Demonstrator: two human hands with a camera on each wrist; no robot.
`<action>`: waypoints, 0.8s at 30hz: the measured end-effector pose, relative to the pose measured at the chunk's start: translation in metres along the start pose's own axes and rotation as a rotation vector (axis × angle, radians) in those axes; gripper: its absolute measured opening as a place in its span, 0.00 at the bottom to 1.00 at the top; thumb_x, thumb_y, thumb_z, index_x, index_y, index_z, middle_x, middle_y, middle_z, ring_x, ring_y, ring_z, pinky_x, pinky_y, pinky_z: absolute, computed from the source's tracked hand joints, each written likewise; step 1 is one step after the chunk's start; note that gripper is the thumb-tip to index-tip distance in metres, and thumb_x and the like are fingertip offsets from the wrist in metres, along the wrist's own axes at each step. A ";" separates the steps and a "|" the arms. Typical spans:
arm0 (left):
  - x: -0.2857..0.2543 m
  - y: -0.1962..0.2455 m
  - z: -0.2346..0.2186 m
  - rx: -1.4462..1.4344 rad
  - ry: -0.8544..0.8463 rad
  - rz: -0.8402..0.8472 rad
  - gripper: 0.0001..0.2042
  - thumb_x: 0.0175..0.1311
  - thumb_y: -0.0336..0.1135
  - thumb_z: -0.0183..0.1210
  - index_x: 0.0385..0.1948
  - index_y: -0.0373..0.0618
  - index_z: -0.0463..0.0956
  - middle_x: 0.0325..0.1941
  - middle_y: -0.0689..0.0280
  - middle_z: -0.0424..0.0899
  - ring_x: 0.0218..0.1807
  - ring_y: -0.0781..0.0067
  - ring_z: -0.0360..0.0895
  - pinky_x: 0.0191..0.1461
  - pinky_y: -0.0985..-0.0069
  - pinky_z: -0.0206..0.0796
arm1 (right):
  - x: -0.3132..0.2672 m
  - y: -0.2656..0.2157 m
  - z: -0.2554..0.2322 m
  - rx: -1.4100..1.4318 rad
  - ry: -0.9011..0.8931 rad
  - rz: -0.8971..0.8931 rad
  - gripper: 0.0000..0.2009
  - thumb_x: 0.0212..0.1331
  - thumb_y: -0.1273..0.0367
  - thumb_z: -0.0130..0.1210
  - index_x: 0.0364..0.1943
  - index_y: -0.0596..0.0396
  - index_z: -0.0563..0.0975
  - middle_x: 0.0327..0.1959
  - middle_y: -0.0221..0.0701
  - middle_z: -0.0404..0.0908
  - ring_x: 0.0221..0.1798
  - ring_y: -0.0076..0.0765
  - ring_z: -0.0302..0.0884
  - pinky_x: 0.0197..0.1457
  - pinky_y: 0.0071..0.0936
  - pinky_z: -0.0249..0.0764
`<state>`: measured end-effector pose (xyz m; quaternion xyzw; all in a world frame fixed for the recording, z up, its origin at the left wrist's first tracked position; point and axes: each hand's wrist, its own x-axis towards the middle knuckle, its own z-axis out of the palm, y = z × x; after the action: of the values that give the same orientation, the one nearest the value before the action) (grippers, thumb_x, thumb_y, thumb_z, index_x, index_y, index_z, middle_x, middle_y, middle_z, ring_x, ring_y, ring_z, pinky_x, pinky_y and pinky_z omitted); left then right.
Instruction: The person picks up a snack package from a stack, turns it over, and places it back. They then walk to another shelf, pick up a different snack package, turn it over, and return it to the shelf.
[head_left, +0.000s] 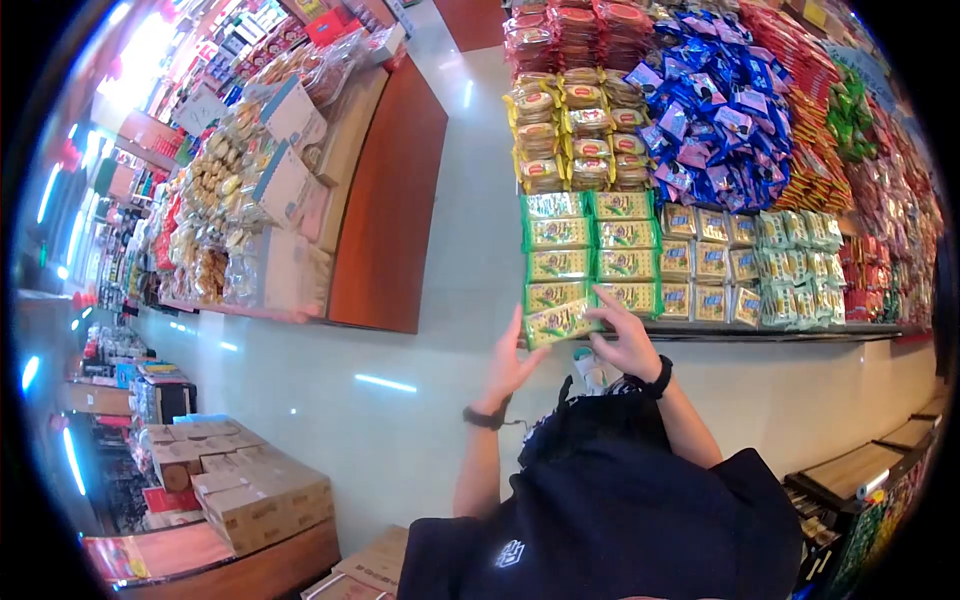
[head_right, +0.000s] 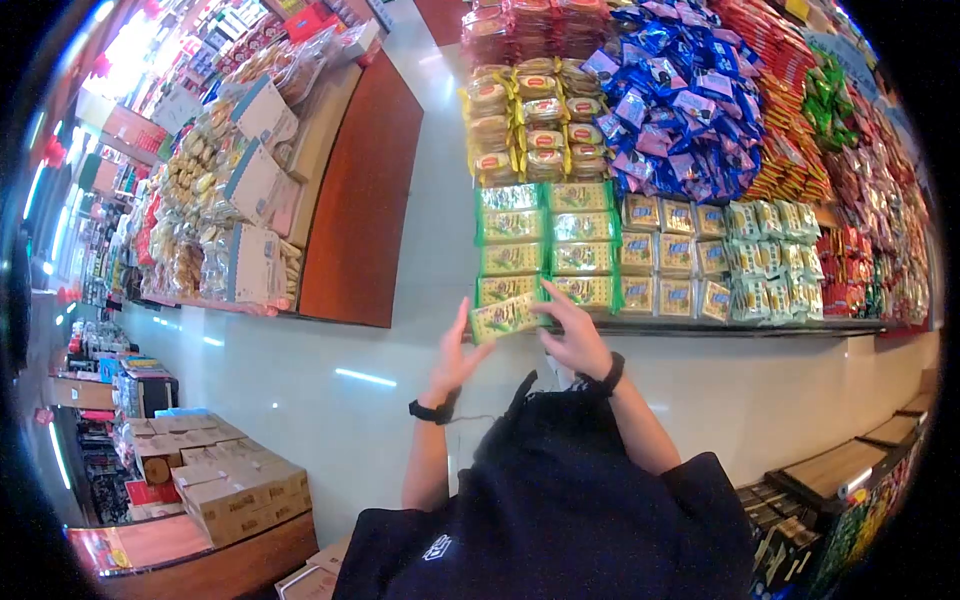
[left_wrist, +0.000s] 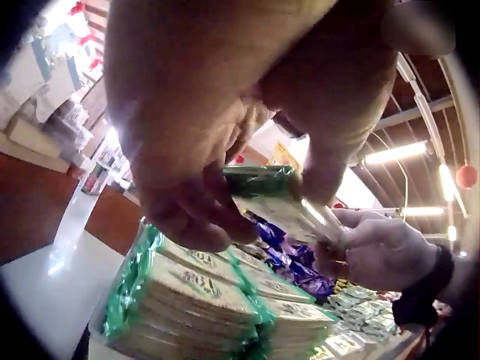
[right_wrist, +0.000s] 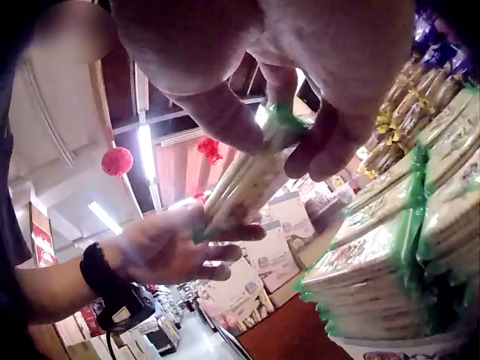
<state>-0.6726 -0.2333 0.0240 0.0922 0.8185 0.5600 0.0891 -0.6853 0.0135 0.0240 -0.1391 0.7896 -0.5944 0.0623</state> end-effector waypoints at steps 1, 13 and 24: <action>0.011 0.001 0.001 0.002 0.009 -0.006 0.41 0.60 0.30 0.63 0.71 0.36 0.45 0.53 0.55 0.77 0.52 0.68 0.75 0.55 0.71 0.68 | 0.013 0.003 -0.001 -0.132 0.016 -0.152 0.20 0.51 0.72 0.61 0.51 0.56 0.76 0.71 0.49 0.58 0.70 0.50 0.61 0.67 0.36 0.62; 0.134 0.012 0.003 -0.157 0.431 -0.086 0.30 0.63 0.29 0.61 0.65 0.31 0.57 0.59 0.51 0.75 0.57 0.67 0.75 0.57 0.72 0.69 | 0.126 0.007 -0.001 -0.203 0.369 -0.151 0.28 0.54 0.73 0.59 0.59 0.64 0.61 0.56 0.51 0.64 0.60 0.56 0.62 0.66 0.41 0.59; 0.210 -0.029 -0.004 0.394 0.442 0.125 0.26 0.53 0.33 0.68 0.55 0.35 0.73 0.50 0.52 0.80 0.47 0.60 0.80 0.49 0.69 0.72 | 0.178 0.056 0.011 -0.316 0.403 -0.026 0.38 0.54 0.61 0.62 0.66 0.63 0.58 0.68 0.56 0.56 0.69 0.61 0.54 0.72 0.47 0.51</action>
<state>-0.8783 -0.1942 -0.0104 0.0335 0.9036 0.4014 -0.1455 -0.8604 -0.0351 -0.0204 -0.0360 0.8673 -0.4802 -0.1264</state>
